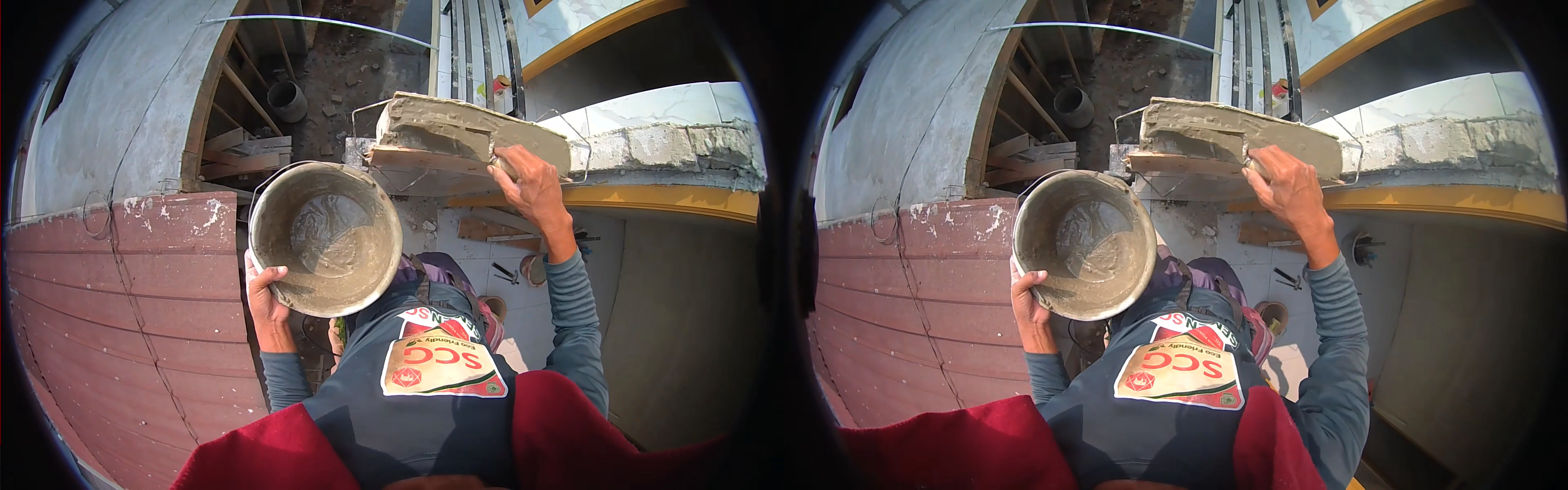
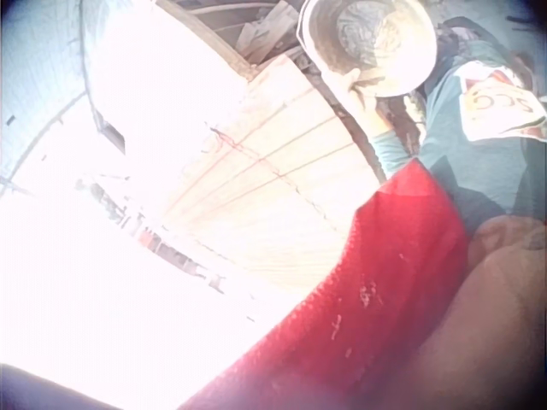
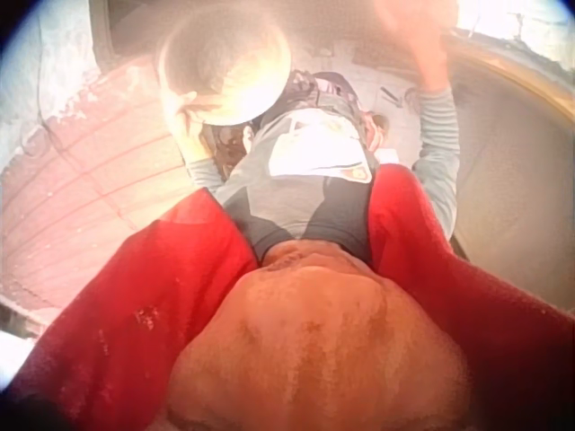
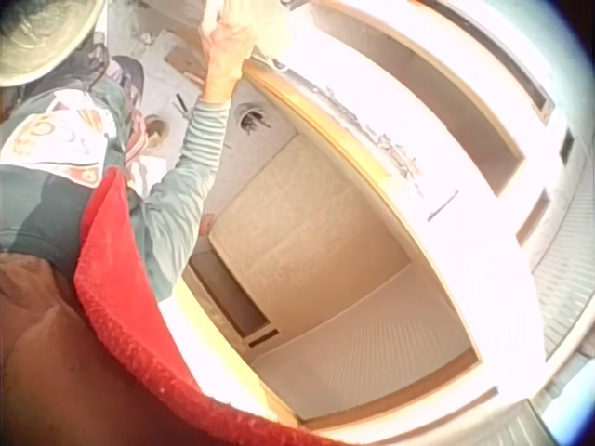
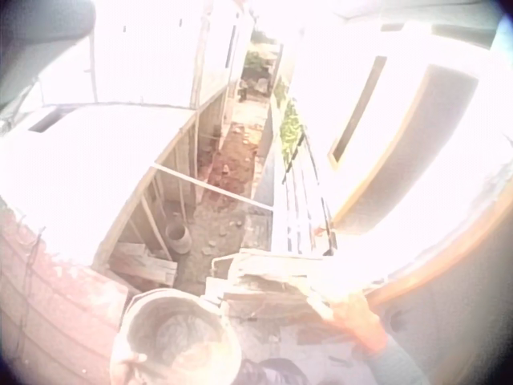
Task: The person applies mortar to a concrete ledge using a trowel, scooping the mixture from a bucket and spreading it onto the surface.
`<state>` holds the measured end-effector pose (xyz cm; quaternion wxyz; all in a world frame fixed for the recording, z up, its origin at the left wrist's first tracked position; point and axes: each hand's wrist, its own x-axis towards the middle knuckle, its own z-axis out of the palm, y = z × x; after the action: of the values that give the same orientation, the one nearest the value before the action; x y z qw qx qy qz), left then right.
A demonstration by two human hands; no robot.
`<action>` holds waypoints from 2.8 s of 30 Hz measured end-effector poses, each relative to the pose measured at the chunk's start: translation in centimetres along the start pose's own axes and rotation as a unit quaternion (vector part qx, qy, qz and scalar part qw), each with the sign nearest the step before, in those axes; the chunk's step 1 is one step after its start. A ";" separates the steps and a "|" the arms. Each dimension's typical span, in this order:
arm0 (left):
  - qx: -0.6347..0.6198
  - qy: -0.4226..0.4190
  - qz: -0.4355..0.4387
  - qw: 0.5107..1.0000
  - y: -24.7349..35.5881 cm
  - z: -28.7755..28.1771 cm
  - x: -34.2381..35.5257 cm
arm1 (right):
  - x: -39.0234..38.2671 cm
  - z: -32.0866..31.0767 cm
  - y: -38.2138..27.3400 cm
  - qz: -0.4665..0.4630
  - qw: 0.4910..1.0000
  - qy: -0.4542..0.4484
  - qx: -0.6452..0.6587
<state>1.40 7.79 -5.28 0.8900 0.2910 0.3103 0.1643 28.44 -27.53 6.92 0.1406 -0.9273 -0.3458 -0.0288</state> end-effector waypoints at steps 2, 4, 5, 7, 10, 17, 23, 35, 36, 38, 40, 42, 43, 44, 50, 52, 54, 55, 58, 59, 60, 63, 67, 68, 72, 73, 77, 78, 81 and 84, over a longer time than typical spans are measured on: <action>0.004 0.000 -0.003 1.000 0.0 0.0 0.0 | -0.4 -0.6 0.4 -0.002 1.000 -0.011 0.008; 0.000 -0.005 -0.001 1.000 0.0 -0.1 0.0 | -0.4 -0.7 0.5 -0.002 1.000 -0.020 0.016; 0.002 -0.006 -0.001 1.000 0.1 -0.1 0.0 | -0.2 -0.5 0.5 0.001 1.000 -0.026 0.004; 0.000 -0.005 -0.001 1.000 0.2 0.0 -0.1 | 0.2 0.2 0.6 0.003 0.999 -0.031 -0.009; 0.011 -0.010 -0.003 1.000 0.4 0.0 0.0 | 0.6 1.2 0.6 0.010 0.999 0.012 -0.035; 0.030 0.008 0.013 0.999 0.4 1.6 -0.6 | -0.5 -1.5 -0.1 0.047 0.999 0.021 0.003; 0.030 0.010 0.010 0.999 0.1 0.7 -1.1 | -3.5 -5.1 2.0 0.179 0.981 0.043 0.067; 0.056 0.019 0.001 0.998 0.4 1.3 -1.0 | -12.7 -5.4 3.6 0.530 0.751 0.016 0.394; 0.054 0.021 0.000 0.998 0.4 1.2 -0.9 | -12.9 -5.4 3.7 0.534 0.743 0.020 0.403; 0.056 0.017 0.001 0.998 0.5 1.5 -1.0 | -13.2 -5.3 3.9 0.539 0.734 0.025 0.413; 0.059 0.014 0.004 0.998 0.6 1.7 -1.0 | -13.2 -4.8 4.0 0.527 0.732 0.011 0.431; 0.050 0.015 -0.001 0.999 0.6 1.7 -1.0 | -13.0 -4.4 3.7 0.525 0.728 0.013 0.441; 0.051 0.014 -0.002 0.999 0.6 1.6 -0.9 | -12.9 -4.3 3.6 0.522 0.725 0.013 0.449; 0.054 0.015 -0.006 0.998 0.5 1.4 -0.9 | -13.0 -4.0 3.6 0.513 0.724 0.010 0.460; 0.049 0.031 -0.008 0.998 0.5 1.9 -0.9 | -13.0 -2.8 3.9 0.489 0.706 0.016 0.513; 0.045 0.031 -0.004 0.999 0.5 1.7 -0.9 | -12.8 -2.6 3.9 0.480 0.691 0.010 0.540; 0.051 0.011 -0.010 0.999 0.5 1.0 -0.8 | -12.4 -2.7 3.4 0.469 0.673 0.005 0.572; 0.052 0.020 0.000 0.998 0.5 0.8 -0.8 | -12.2 -2.7 3.1 0.462 0.673 -0.004 0.578; 0.053 0.020 -0.001 0.998 0.3 0.2 -0.3 | -11.1 -2.3 2.6 0.423 0.676 -0.041 0.601; 0.052 0.017 -0.003 0.999 0.3 0.3 -0.2 | -10.1 -2.1 2.2 0.418 0.675 -0.051 0.606; 0.048 0.024 0.001 0.999 0.5 0.6 -0.4 | -8.9 -1.8 1.4 0.383 0.705 -0.069 0.593; 0.041 0.029 0.008 0.999 0.6 1.7 -0.7 | -5.5 -1.3 -1.1 0.334 0.762 -0.098 0.546; 0.031 0.022 0.006 0.999 0.6 2.1 -0.7 | -2.4 -0.5 -2.7 0.192 0.945 -0.092 0.250; 0.028 0.025 0.007 0.999 0.6 2.0 -0.8 | -2.0 -0.2 -2.4 0.125 0.970 -0.073 0.196; 0.023 0.025 0.006 0.999 0.4 1.7 -0.7 | -1.7 -0.3 -1.6 0.023 0.996 -0.007 0.086; 0.025 0.024 0.004 0.999 0.4 1.8 -0.7 | -1.8 -1.1 -1.7 0.024 0.996 -0.007 0.086; 0.022 0.018 0.000 1.000 0.4 2.0 -0.9 | -3.9 -2.5 -1.3 0.324 0.885 -0.107 0.317; 0.026 0.028 0.003 0.999 0.5 1.9 -1.0 | -4.9 -2.3 -0.6 0.377 0.822 -0.070 0.422; 0.025 0.029 -0.011 0.999 0.4 1.5 -0.9 | -9.0 -1.5 2.3 0.430 0.687 0.011 0.586; 0.043 0.034 -0.012 0.998 0.1 0.5 -0.5 | -12.0 -0.2 4.0 0.442 0.574 0.113 0.680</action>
<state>1.36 7.38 -4.67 0.8678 0.3190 0.3503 0.1495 21.92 -38.04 4.36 0.7631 -0.5862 0.2076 0.1760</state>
